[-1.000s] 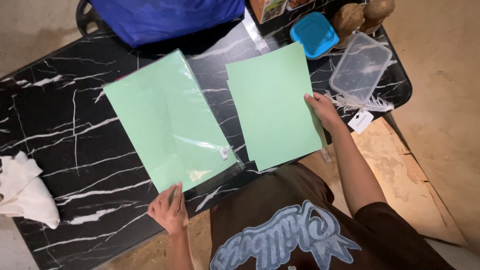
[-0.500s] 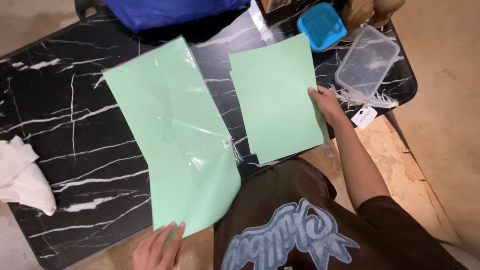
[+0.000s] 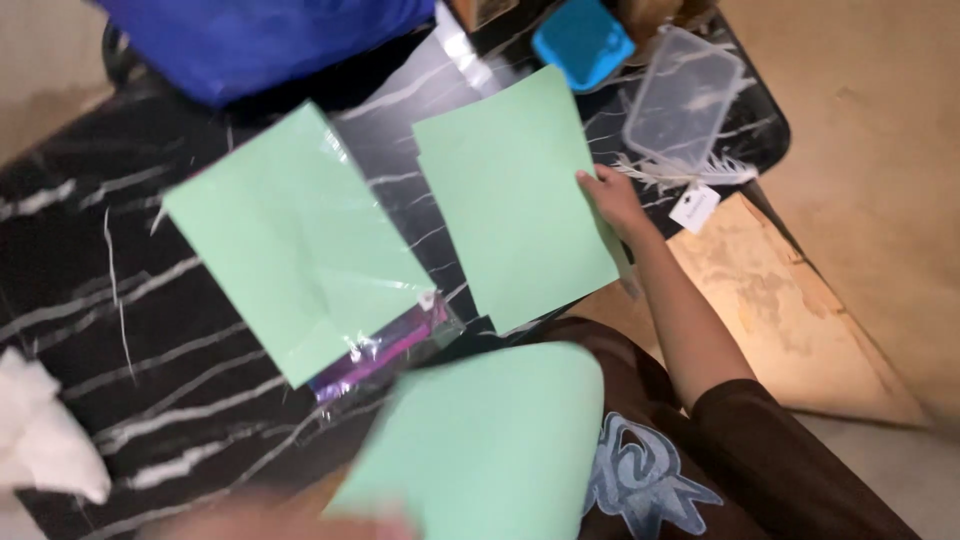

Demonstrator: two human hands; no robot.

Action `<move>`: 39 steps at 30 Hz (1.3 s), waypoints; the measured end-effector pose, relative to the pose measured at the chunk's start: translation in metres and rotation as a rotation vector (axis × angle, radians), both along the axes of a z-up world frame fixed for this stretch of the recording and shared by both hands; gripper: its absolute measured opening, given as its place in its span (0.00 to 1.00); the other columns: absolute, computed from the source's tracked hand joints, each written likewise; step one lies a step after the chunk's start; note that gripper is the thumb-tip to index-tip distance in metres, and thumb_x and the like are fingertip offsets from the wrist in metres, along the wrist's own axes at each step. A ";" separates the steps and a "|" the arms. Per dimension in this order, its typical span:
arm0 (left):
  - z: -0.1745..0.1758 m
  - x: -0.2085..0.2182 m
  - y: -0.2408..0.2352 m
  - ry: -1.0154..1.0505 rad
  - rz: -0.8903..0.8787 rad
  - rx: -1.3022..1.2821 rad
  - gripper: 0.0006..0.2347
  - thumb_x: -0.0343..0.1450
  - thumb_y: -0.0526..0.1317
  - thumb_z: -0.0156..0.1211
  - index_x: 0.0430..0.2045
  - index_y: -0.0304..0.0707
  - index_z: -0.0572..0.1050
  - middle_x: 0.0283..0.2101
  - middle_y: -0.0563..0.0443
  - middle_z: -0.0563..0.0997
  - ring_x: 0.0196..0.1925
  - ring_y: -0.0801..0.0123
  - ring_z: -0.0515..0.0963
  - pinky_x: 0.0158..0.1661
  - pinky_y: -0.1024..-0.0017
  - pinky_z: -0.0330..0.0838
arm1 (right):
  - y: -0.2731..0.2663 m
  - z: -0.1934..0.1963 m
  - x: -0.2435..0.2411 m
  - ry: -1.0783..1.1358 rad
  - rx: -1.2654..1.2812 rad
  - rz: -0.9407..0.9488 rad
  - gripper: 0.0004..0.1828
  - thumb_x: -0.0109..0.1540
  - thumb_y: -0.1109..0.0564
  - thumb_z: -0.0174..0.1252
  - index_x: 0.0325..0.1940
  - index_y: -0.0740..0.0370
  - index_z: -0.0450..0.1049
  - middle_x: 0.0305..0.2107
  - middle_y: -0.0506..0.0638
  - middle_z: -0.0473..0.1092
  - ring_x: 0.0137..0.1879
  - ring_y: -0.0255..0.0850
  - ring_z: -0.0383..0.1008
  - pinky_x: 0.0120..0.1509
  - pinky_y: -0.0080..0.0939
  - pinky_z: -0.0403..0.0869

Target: The person wipes a black marble-patterned table with a white cloth, then removes light green sheets of paper from a plastic package. They stack the papers on the table, align them, and fold one sheet in half.

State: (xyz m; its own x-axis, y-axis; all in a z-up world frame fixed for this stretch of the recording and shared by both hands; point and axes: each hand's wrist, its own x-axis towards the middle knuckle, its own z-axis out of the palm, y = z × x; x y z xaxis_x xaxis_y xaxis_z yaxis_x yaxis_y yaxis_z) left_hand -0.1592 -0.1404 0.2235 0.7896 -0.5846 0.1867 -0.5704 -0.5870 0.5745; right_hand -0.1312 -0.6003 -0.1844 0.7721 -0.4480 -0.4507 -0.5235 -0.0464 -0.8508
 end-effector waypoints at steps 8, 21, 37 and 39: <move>-0.156 0.169 -0.142 0.117 -0.089 -0.171 0.11 0.69 0.45 0.71 0.34 0.36 0.85 0.36 0.45 0.86 0.36 0.60 0.85 0.41 0.66 0.78 | -0.010 -0.027 -0.009 -0.085 0.064 -0.042 0.21 0.68 0.48 0.58 0.59 0.64 0.76 0.39 0.49 0.77 0.41 0.35 0.72 0.45 0.38 0.71; -0.292 0.209 -0.180 0.085 0.055 -0.221 0.31 0.71 0.48 0.68 0.65 0.30 0.66 0.69 0.26 0.60 0.67 0.36 0.63 0.59 0.52 0.63 | 0.008 0.032 -0.008 0.018 0.096 -0.004 0.22 0.62 0.51 0.64 0.58 0.62 0.74 0.41 0.49 0.78 0.45 0.36 0.78 0.50 0.37 0.76; -0.340 -0.030 0.073 -0.256 0.453 0.281 0.25 0.66 0.44 0.67 0.58 0.34 0.73 0.59 0.36 0.76 0.64 0.43 0.71 0.59 0.51 0.62 | -0.007 0.016 -0.011 0.030 0.181 0.099 0.23 0.64 0.59 0.58 0.64 0.64 0.70 0.47 0.51 0.77 0.48 0.37 0.77 0.53 0.38 0.76; -0.353 -0.027 0.082 -0.343 0.535 0.410 0.14 0.71 0.43 0.67 0.52 0.51 0.81 0.56 0.54 0.83 0.65 0.58 0.75 0.59 0.60 0.60 | -0.010 0.015 -0.011 0.016 0.232 0.089 0.25 0.64 0.61 0.58 0.66 0.65 0.68 0.47 0.51 0.77 0.48 0.36 0.77 0.53 0.37 0.76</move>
State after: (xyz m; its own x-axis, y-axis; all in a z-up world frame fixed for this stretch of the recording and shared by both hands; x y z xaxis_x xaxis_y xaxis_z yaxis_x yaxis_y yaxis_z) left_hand -0.1861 -0.0589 -0.1297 0.9219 -0.2131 0.3236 -0.2547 -0.9627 0.0917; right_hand -0.1423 -0.6105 -0.1695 0.7958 -0.2616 -0.5461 -0.5394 0.1033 -0.8357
